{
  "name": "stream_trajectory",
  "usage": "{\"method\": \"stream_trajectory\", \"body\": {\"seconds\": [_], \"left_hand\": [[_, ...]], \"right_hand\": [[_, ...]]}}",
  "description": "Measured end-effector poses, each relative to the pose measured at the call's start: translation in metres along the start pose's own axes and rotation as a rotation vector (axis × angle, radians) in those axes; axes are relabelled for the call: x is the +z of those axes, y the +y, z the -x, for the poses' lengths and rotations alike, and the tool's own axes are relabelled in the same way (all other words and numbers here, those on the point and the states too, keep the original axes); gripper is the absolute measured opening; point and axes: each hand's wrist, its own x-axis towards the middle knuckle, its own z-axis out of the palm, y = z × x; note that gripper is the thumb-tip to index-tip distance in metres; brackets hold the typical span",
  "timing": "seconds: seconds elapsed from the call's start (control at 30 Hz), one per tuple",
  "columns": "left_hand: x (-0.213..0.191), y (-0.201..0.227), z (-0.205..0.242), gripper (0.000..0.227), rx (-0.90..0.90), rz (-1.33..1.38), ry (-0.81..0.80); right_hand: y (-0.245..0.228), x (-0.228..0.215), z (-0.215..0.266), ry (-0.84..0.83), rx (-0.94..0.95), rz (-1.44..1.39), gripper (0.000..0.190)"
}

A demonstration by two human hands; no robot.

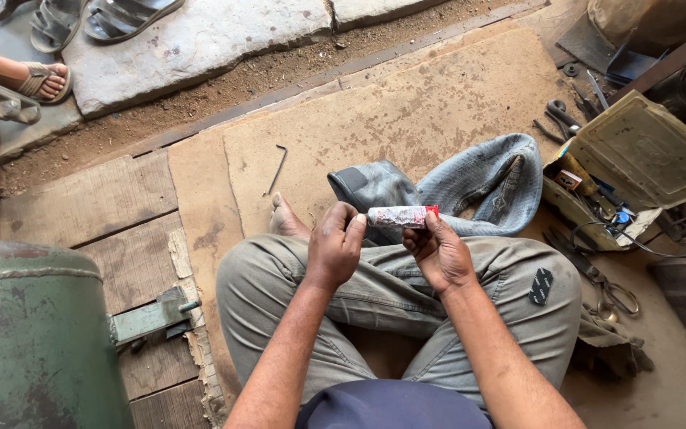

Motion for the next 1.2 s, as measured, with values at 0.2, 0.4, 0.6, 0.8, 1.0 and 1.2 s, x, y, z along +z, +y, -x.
{"method": "stream_trajectory", "body": {"seconds": [0.2,0.4,0.6,0.8,1.0,1.2], "left_hand": [[0.001,0.006,-0.003,0.038,-0.2,-0.089,-0.071],[-0.001,0.008,0.0,0.022,0.025,0.017,0.026],[0.019,-0.018,-0.003,0.036,-0.207,0.331,-0.102],[0.031,-0.051,-0.02,0.025,-0.558,0.499,0.003],[0.045,-0.15,-0.086,0.023,-0.989,0.772,0.377],[0.078,-0.178,-0.105,0.03,-0.994,1.124,0.204]], "right_hand": [[0.0,0.001,0.001,0.001,-0.002,0.001,0.024],[0.002,-0.002,-0.003,-0.026,-0.001,-0.008,0.024],[0.005,-0.003,-0.003,0.007,0.044,-0.022,0.026],[0.004,-0.006,-0.007,0.006,0.063,-0.102,0.022],[0.0,-0.011,-0.012,-0.003,0.037,-0.154,0.022],[-0.006,-0.014,-0.011,0.004,0.022,-0.182,0.021]]}}
